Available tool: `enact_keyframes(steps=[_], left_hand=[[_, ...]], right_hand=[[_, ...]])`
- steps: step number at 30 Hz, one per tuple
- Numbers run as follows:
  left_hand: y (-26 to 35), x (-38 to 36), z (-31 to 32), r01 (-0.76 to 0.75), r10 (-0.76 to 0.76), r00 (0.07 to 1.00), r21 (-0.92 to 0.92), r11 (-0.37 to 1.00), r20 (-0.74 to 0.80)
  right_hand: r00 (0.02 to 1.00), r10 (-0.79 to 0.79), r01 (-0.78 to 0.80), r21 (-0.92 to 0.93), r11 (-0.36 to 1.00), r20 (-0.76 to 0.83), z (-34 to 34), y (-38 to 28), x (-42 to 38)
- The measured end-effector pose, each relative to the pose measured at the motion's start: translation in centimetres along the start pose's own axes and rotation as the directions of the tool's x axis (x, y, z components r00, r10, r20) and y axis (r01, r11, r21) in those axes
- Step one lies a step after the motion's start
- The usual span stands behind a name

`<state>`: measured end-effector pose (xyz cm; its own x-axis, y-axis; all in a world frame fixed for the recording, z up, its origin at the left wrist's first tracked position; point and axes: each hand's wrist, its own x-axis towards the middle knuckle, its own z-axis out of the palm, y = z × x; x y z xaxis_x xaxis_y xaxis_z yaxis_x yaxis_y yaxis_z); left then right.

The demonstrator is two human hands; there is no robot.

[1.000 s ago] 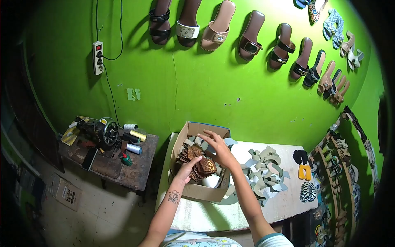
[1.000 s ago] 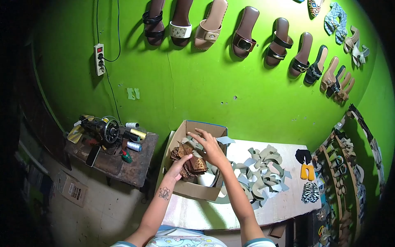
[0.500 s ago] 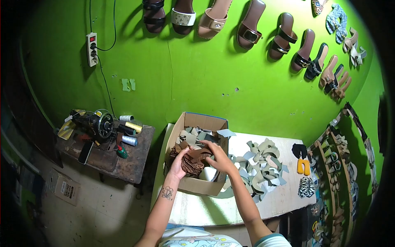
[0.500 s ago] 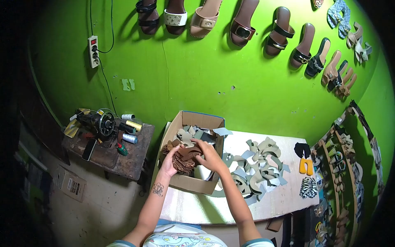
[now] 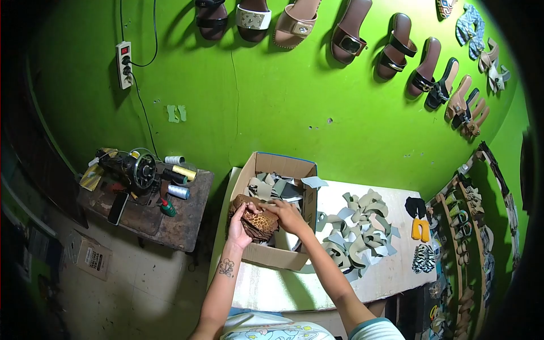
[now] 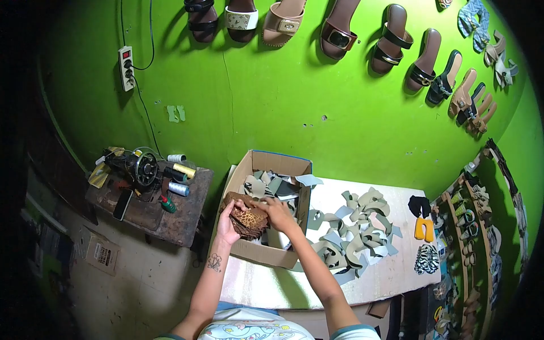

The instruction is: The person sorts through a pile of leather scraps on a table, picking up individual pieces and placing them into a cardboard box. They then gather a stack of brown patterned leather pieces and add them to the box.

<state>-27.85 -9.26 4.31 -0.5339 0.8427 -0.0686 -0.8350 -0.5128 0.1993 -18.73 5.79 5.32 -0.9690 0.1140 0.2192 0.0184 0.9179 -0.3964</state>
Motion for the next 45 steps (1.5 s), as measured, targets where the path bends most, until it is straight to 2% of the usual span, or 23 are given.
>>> enact_keyframes(steps=[3,4,6,8,10,14,16,17,18,21,23,24,26,28,30,31,32,34,36,38,39,42,45], left_hand=[[0.4,0.2,-0.4,0.032,-0.03,0.993,0.016,0.999,-0.11],[0.4,0.0,0.1,0.0,0.012,0.987,0.073,0.997,-0.163],[0.2,-0.1,-0.4,-0.088,0.104,0.989,0.14,0.986,-0.108],[0.4,0.0,-1.6,-0.049,0.049,0.999,0.018,0.999,0.015],[0.5,-0.3,-1.3,-0.014,0.014,1.0,0.017,1.0,0.015],[0.4,-0.3,-1.0,0.023,-0.022,0.999,0.035,0.999,-0.043],[0.3,-0.1,-1.2,0.042,-0.042,0.997,0.006,0.999,-0.063],[0.3,0.0,-1.2,0.044,-0.043,0.996,0.0,0.999,-0.072],[0.2,0.0,-1.1,0.044,-0.045,0.997,-0.005,0.999,-0.066],[0.3,0.2,-1.1,0.053,-0.053,0.995,-0.009,0.999,-0.083],[0.4,0.0,-1.2,0.073,-0.075,0.994,-0.029,0.997,-0.083],[0.4,0.2,-1.0,0.091,-0.094,0.993,-0.049,0.995,-0.074],[0.5,0.4,-1.3,0.107,-0.112,0.992,-0.081,0.991,-0.055],[0.6,0.5,-1.6,0.123,-0.128,0.991,-0.116,0.986,-0.037],[0.6,0.5,-1.9,0.092,-0.091,0.996,-0.123,0.988,0.012],[0.7,0.2,-1.4,0.083,-0.079,0.996,-0.11,0.991,0.035],[0.9,-0.2,-0.9,0.085,-0.081,0.996,-0.11,0.99,0.032],[1.5,-0.7,0.7,0.097,-0.093,0.994,-0.063,0.993,0.06],[2.5,-0.8,2.5,0.031,-0.034,0.991,0.03,0.999,0.128],[3.1,-1.0,4.3,0.0,-0.003,0.989,0.02,1.0,0.147],[3.5,-0.9,4.6,-0.016,0.006,0.985,0.06,0.998,0.17],[3.9,-0.3,4.8,-0.009,-0.002,0.989,0.075,0.997,0.146],[3.5,-0.4,4.4,-0.03,0.015,0.993,0.123,0.992,0.118]], right_hand=[[0.939,0.331,-0.308,-0.194,0.931,0.096,1.4,3.8,2.1],[0.938,0.334,-0.311,-0.196,0.93,0.094,1.4,4.6,2.9],[0.968,0.216,-0.219,-0.01,0.976,-0.126,2.1,5.7,4.5],[0.966,0.256,-0.257,0.064,0.964,0.024,4.5,6.5,5.9],[0.972,0.084,-0.15,0.304,0.941,0.219,9.3,9.3,6.3],[0.94,0.129,-0.207,0.228,0.951,0.316,8.8,8.8,6.7],[0.943,0.089,-0.145,0.154,0.977,0.321,8.7,8.9,6.2],[0.987,-0.064,0.033,0.199,0.979,0.15,10.2,10.0,6.1],[0.934,0.008,-0.072,0.167,0.983,0.357,8.5,8.8,6.2],[0.891,0.037,-0.069,0.054,0.996,0.453,9.4,9.5,6.4],[0.667,0.098,-0.348,0.192,0.918,0.739,9.2,9.7,5.8],[0.668,0.101,-0.352,0.193,0.916,0.738,9.2,9.8,5.7],[0.526,-0.114,-0.316,0.318,0.894,0.843,9.4,9.8,5.1],[0.459,-0.103,-0.302,0.264,0.916,0.882,7.7,8.5,5.5],[0.533,0.057,-0.317,0.137,0.939,0.844,6.7,7.5,5.4],[0.678,0.072,-0.321,0.206,0.924,0.732,7.1,8.5,4.8],[0.756,0.1,-0.265,0.162,0.951,0.647,8.7,10.5,5.2],[0.956,0.215,-0.255,0.203,0.945,0.2,4.1,8.0,4.8],[0.954,0.282,-0.236,0.324,0.916,-0.102,2.7,8.7,5.4],[0.894,0.341,-0.247,0.314,0.917,-0.292,-0.5,7.3,5.5],[0.894,0.342,-0.249,0.316,0.916,-0.289,-1.7,6.7,5.9],[0.75,0.346,-0.164,0.348,0.923,-0.564,-4.1,5.4,6.4],[0.747,0.347,-0.177,0.334,0.926,-0.567,-4.4,5.4,6.0]])
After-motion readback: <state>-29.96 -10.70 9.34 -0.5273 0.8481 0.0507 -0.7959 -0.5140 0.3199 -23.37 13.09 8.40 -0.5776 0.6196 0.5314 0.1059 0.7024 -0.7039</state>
